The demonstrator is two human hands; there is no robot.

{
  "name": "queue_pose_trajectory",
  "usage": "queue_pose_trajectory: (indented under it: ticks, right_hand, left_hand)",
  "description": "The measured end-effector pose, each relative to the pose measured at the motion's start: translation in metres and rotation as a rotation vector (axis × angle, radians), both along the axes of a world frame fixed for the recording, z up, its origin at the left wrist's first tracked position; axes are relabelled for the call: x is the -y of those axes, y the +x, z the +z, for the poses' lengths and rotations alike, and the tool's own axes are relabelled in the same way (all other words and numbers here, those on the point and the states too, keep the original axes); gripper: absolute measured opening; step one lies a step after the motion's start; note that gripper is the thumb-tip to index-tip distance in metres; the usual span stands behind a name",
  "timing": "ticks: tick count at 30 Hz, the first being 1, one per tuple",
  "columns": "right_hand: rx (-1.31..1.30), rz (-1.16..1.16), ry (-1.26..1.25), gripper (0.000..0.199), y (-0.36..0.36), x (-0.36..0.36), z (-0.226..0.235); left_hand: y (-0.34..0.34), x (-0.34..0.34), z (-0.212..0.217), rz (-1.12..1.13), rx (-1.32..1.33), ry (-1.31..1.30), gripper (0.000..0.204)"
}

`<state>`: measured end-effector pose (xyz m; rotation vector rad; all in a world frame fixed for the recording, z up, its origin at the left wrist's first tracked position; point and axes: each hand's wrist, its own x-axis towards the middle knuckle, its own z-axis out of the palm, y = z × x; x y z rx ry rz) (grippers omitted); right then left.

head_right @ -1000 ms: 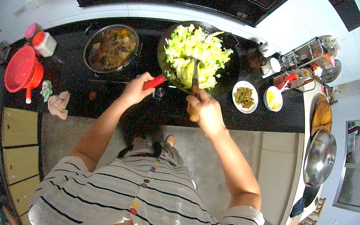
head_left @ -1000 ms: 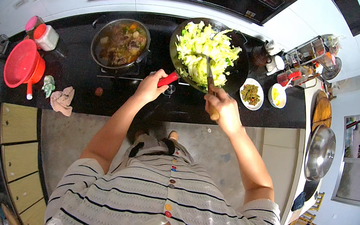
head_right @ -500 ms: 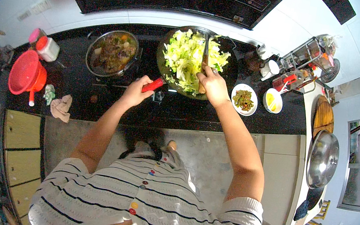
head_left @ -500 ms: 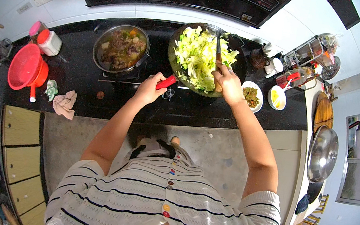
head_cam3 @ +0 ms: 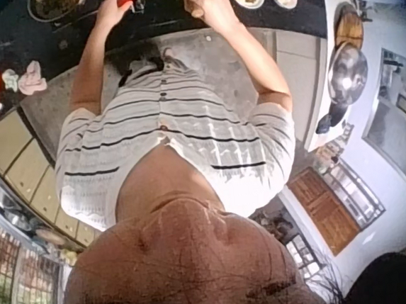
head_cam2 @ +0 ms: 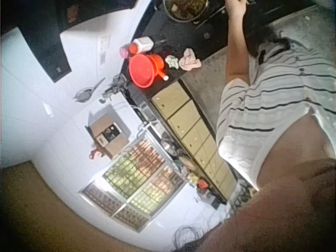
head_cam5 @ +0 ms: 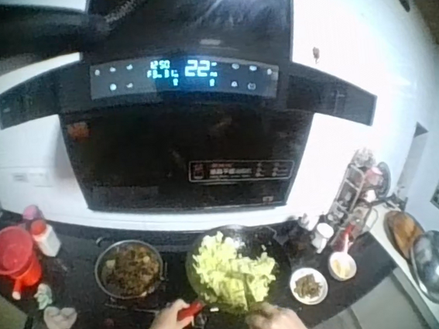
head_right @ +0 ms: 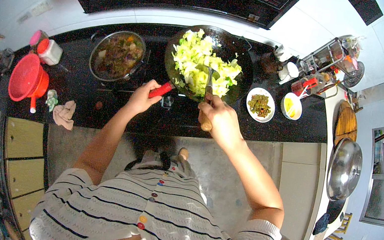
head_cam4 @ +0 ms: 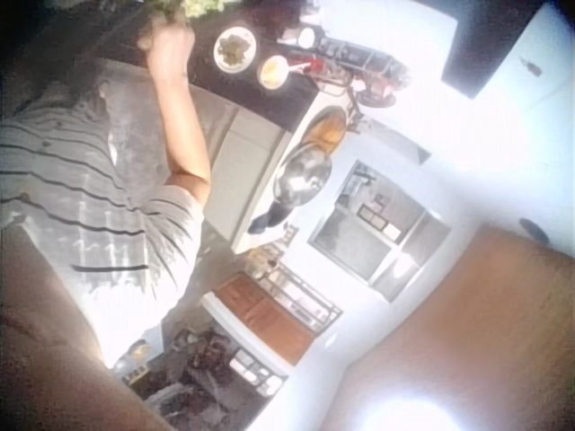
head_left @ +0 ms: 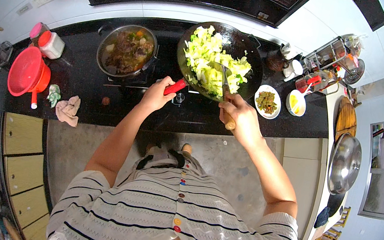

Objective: The person stirs cabbage in a wok, adds salt, and transfers a cooked vegetable dish into a microwave before returning it to the table. They then wash several plates and bowls in the sink and wipe the countertop with a cloth.

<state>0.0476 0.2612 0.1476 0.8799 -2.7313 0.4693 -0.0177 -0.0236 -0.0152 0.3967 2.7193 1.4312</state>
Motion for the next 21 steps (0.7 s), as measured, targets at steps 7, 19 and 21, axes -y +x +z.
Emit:
queue_pose_trajectory:
  ticks: [7, 19, 21]
  right_hand:
    - [-0.095, -0.110, -0.385, 0.016, -0.054, -0.025, -0.009]
    - [-0.272, -0.238, -0.653, 0.012, -0.122, -0.006, -0.045]
    - [-0.169, -0.167, -0.659, 0.013, -0.116, -0.003, -0.039]
  left_hand:
    - [0.002, -0.003, 0.010, 0.008, -0.006, -0.042, 0.036]
    - [0.004, -0.005, 0.020, 0.004, 0.019, -0.055, 0.037]
    - [0.003, -0.002, 0.016, -0.005, -0.006, -0.044, 0.037]
